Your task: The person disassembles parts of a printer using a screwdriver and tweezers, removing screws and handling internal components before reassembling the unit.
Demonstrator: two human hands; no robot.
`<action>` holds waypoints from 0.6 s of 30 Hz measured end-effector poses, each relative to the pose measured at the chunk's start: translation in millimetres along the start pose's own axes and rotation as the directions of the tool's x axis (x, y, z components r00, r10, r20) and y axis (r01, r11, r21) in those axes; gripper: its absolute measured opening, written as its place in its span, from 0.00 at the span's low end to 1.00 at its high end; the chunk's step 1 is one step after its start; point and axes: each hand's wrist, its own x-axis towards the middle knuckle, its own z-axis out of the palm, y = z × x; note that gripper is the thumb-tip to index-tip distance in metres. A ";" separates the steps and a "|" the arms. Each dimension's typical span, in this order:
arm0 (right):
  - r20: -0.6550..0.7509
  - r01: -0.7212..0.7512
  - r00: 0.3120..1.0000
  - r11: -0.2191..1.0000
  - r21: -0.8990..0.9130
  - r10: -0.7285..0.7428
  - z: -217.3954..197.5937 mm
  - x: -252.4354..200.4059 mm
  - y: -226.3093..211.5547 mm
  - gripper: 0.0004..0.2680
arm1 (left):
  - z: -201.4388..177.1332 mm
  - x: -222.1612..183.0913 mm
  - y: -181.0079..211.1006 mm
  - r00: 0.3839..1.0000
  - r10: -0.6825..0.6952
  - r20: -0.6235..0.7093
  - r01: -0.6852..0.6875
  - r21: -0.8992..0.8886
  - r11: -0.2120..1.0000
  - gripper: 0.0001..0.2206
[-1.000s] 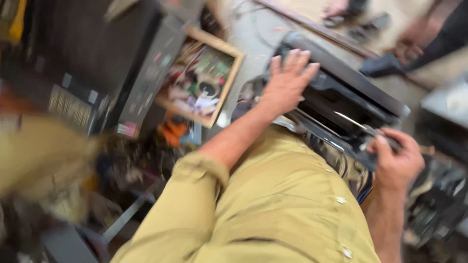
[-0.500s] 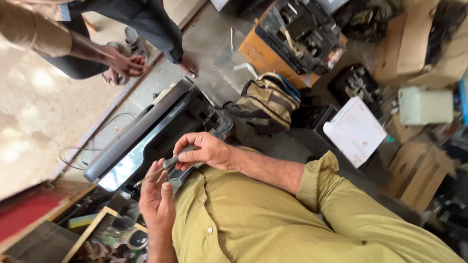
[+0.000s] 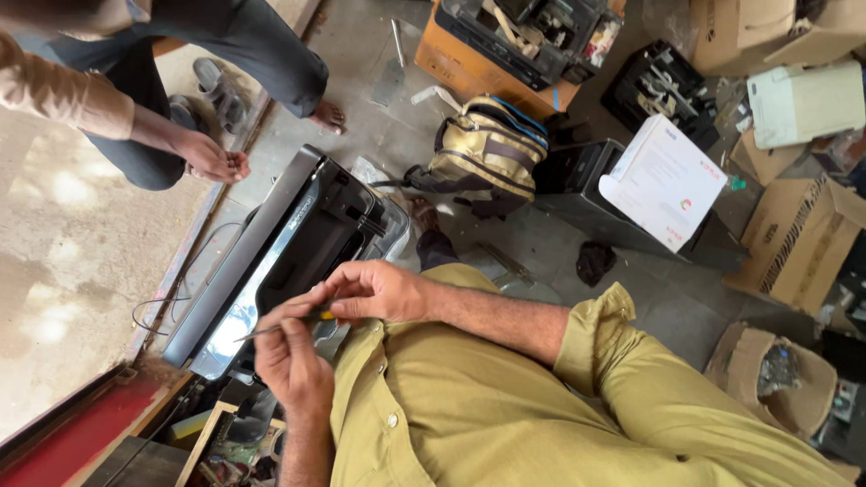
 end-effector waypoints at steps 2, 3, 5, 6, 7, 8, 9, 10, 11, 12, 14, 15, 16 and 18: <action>-0.049 0.142 0.987 0.975 -0.171 -0.153 -0.9 3.7 -0.5 0.09 | -13.5 4.6 -5.7 0.998 -0.013 -0.069 0.023 0.138 0.990 0.07; -0.124 0.121 0.979 0.948 -0.295 -0.164 -3.7 1.8 -4.7 0.09 | -24.1 8.2 -6.0 0.990 -0.044 -0.133 0.086 0.326 0.941 0.07; -0.259 0.047 0.943 0.850 -0.524 -0.211 -24.5 -9.0 -23.7 0.08 | -44.2 21.9 -6.6 0.974 -0.081 -0.213 0.194 0.586 0.787 0.07; -0.352 0.005 0.905 0.832 -0.555 -0.240 -38.3 -12.0 -32.8 0.08 | -53.8 29.6 -5.9 0.968 -0.107 -0.228 0.236 0.669 0.704 0.07; -0.440 -0.042 0.857 0.813 -0.580 -0.270 -56.4 -14.0 -41.9 0.07 | -58.1 37.1 -7.4 0.960 -0.131 -0.246 0.273 0.743 0.611 0.08; -0.526 -0.098 0.779 0.762 -0.641 -0.342 -77.3 -15.1 -49.6 0.07 | -60.8 42.0 -6.8 0.954 -0.168 -0.248 0.299 0.787 0.539 0.08; -0.593 -0.165 0.689 0.707 -0.688 -0.417 -103.4 -15.6 -57.5 0.07 | -64.3 47.3 -3.9 0.946 -0.203 -0.253 0.320 0.827 0.463 0.09; -0.612 -0.135 0.643 0.719 -0.682 -0.459 -134.8 -12.5 -66.5 0.07 | -64.2 53.9 -4.1 0.935 -0.236 -0.264 0.339 0.860 0.381 0.11; -0.630 -0.105 0.595 0.729 -0.676 -0.498 -169.1 -8.4 -74.8 0.06 | -62.0 61.7 -7.7 0.932 -0.262 -0.252 0.331 0.887 0.323 0.14; -0.636 -0.142 0.562 0.695 -0.705 -0.530 -205.7 -6.0 -83.1 0.06 | -61.9 69.0 -9.8 0.927 -0.287 -0.243 0.319 0.911 0.262 0.16; -0.662 -0.146 0.513 0.704 -0.695 -0.547 -286.0 7.7 -99.0 0.06 | -59.9 81.9 -19.8 0.935 -0.276 -0.223 0.275 0.947 0.168 0.19; -0.686 -0.113 0.499 0.745 -0.658 -0.530 -328.0 20.2 -105.9 0.05 | -56.9 86.0 -27.3 0.948 -0.240 -0.209 0.246 0.960 0.135 0.20; -0.686 -0.108 0.453 0.729 -0.676 -0.569 -371.1 35.5 -113.4 0.06 | -52.3 91.2 -37.3 0.960 -0.201 -0.193 0.217 0.971 0.103 0.20; -0.661 -0.205 0.352 0.635 -0.745 -0.663 -460.5 70.7 -127.3 0.07 | -42.5 116.5 -71.4 0.951 -0.192 -0.242 0.265 0.959 0.101 0.20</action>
